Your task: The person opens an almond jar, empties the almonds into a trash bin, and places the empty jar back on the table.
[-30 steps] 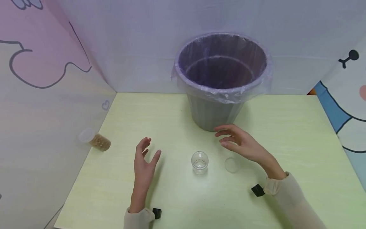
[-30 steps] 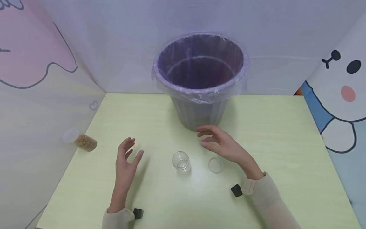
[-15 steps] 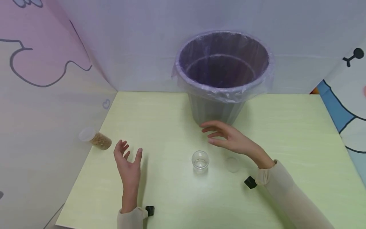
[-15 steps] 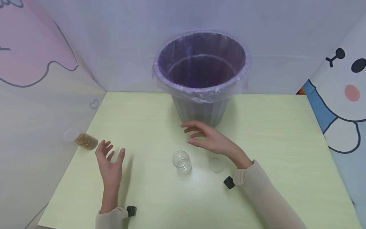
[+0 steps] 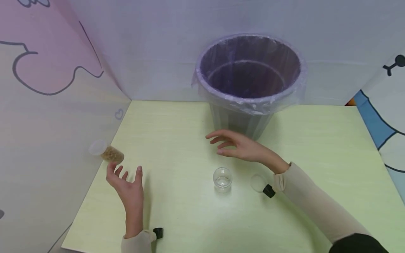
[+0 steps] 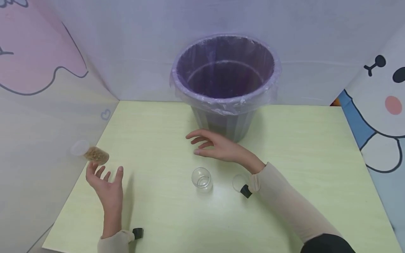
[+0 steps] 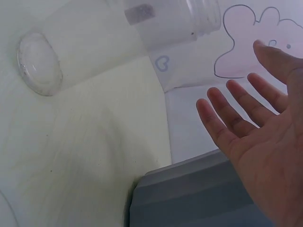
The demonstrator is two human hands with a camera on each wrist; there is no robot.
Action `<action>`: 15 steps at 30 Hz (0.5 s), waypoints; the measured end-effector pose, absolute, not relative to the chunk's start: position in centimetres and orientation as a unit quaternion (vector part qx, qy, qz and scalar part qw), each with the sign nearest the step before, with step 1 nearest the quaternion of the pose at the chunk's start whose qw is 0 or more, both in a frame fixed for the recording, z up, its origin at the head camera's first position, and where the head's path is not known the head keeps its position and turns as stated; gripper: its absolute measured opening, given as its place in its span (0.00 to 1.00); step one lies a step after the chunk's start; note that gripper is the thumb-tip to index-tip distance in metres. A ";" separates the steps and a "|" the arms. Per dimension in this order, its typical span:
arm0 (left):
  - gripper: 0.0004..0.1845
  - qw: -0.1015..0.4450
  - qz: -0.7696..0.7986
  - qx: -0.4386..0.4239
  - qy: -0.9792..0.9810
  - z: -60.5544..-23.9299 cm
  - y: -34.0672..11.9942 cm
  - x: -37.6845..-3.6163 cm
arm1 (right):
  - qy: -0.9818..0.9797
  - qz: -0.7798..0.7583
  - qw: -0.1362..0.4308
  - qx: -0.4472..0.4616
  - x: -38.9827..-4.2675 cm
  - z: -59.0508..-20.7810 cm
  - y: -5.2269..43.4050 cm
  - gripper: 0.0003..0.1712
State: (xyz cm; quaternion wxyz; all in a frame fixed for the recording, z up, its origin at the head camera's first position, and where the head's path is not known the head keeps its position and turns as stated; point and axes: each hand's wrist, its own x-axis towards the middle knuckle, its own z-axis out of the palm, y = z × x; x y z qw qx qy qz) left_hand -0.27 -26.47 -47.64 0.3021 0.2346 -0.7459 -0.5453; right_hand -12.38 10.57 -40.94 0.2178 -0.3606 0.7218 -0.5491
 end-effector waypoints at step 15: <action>0.55 0.248 -0.582 0.251 -0.732 -46.6 -30.1 -0.9 | 0.711 -0.538 0.247 -0.380 -13.9 -40.3 8.3 0.30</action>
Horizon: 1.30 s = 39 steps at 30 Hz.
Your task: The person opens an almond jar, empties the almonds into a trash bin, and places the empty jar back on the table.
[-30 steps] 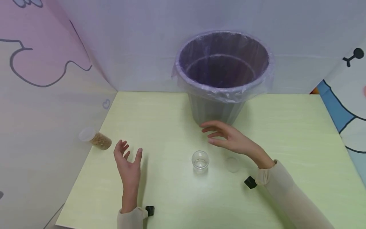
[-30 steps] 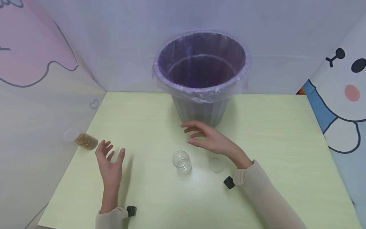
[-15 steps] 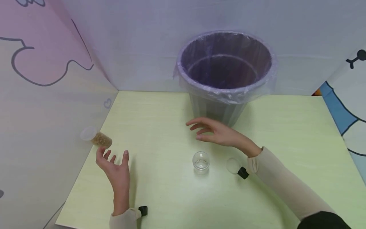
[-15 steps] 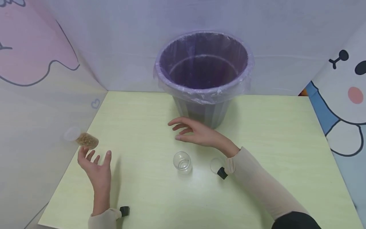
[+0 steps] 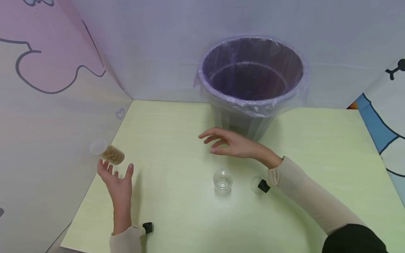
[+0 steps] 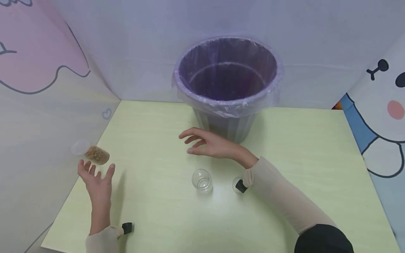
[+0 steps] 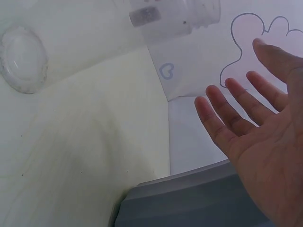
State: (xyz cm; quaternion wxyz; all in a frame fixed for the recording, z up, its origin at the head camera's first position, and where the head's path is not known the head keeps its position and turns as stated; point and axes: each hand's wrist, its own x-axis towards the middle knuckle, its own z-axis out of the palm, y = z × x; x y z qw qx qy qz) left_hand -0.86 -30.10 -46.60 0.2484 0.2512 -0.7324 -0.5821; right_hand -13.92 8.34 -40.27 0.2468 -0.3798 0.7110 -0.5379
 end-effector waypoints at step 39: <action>0.46 0.225 -0.579 0.317 -0.717 -46.6 -36.1 -5.7 | 0.750 -0.445 0.217 -0.438 -15.7 -39.9 5.3 0.31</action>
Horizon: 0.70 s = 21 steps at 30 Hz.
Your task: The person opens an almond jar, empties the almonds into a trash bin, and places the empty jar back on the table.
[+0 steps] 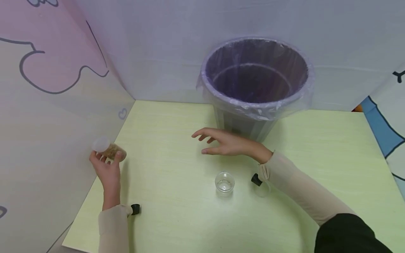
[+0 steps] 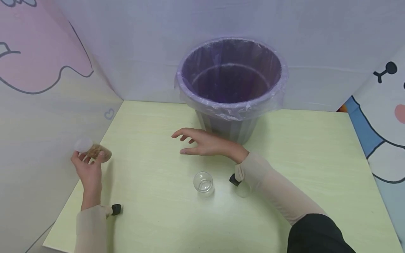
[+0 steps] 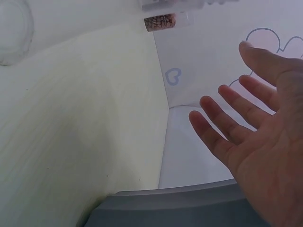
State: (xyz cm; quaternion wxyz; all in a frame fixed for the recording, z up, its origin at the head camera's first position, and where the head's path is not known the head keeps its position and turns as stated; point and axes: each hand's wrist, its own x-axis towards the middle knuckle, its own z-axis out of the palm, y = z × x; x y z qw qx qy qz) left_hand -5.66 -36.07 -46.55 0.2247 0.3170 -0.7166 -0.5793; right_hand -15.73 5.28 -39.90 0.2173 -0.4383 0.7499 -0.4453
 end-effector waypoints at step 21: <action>0.37 0.263 -0.557 0.332 -0.714 -47.1 -36.3 -8.4 | 0.767 -0.391 0.198 -0.469 -16.6 -38.6 3.6 0.33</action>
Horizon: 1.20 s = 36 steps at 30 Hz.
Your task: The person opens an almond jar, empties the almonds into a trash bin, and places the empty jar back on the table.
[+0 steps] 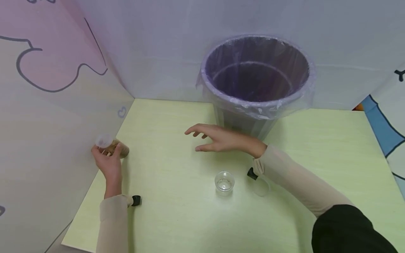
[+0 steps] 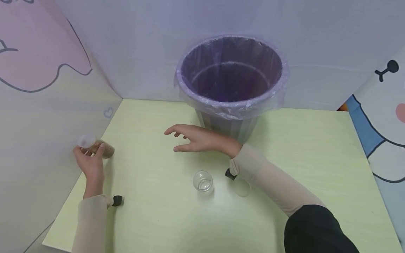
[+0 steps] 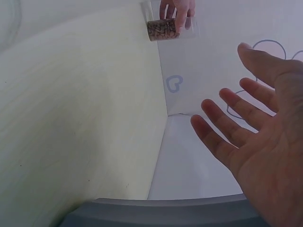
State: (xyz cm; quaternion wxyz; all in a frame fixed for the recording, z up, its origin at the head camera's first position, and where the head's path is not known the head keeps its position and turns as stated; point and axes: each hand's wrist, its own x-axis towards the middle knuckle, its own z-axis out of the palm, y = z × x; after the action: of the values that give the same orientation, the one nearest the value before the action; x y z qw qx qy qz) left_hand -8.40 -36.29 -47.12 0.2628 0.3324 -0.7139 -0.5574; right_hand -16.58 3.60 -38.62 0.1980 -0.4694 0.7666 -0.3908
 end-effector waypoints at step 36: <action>0.35 0.296 -0.448 0.213 -0.816 -47.4 -32.5 -6.6 | 0.763 -0.345 0.218 -0.501 -18.2 -38.3 -0.2 0.37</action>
State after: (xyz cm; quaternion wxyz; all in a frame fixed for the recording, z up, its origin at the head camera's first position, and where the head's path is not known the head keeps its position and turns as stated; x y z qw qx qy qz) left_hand -6.61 -32.53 -47.41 0.2965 0.2133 -0.8162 -0.4477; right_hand -18.20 -0.19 -38.28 0.2179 -0.5012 0.7631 -0.3449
